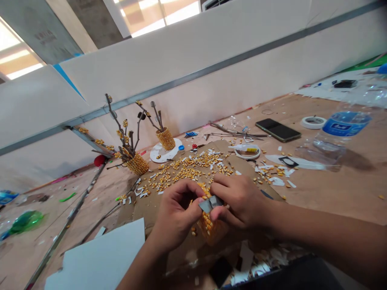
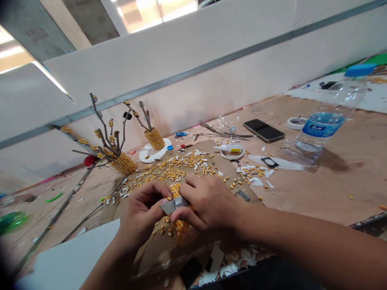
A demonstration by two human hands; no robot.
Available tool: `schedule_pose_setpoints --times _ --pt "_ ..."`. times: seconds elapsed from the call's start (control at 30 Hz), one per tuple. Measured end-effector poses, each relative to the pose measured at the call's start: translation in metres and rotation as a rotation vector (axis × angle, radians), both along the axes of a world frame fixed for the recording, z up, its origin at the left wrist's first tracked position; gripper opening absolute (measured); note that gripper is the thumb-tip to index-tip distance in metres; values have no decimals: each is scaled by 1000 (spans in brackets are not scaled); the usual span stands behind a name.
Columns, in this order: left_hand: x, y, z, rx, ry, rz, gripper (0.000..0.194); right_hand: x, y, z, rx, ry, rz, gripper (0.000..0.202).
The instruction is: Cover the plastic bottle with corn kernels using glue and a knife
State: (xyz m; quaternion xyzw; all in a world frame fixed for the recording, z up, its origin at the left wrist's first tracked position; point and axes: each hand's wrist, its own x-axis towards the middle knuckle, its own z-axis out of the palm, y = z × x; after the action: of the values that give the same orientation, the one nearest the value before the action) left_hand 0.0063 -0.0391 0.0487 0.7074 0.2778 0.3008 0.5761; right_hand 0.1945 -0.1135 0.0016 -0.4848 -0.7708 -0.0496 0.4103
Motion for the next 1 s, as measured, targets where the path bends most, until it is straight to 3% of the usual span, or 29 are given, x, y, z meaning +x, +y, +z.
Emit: schedule_pose_setpoints --times 0.53,0.63,0.77,0.83,0.97,1.0 --pt "0 0 -4 -25 20 -9 24 -3 -1 0 -5 -12 4 73" --pt "-3 3 -10 -68 -39 -33 23 6 3 0 35 41 -95 69" --pt "-4 3 -13 -117 -76 -3 24 27 16 -2 17 275 -309 60" --pt "-2 3 -9 -99 -31 22 24 31 19 -3 -8 359 -249 50" --pt "3 2 -1 -43 44 44 24 20 14 -3 73 362 113 8" --pt "4 2 0 -40 55 39 26 16 12 -4 106 336 189 10"
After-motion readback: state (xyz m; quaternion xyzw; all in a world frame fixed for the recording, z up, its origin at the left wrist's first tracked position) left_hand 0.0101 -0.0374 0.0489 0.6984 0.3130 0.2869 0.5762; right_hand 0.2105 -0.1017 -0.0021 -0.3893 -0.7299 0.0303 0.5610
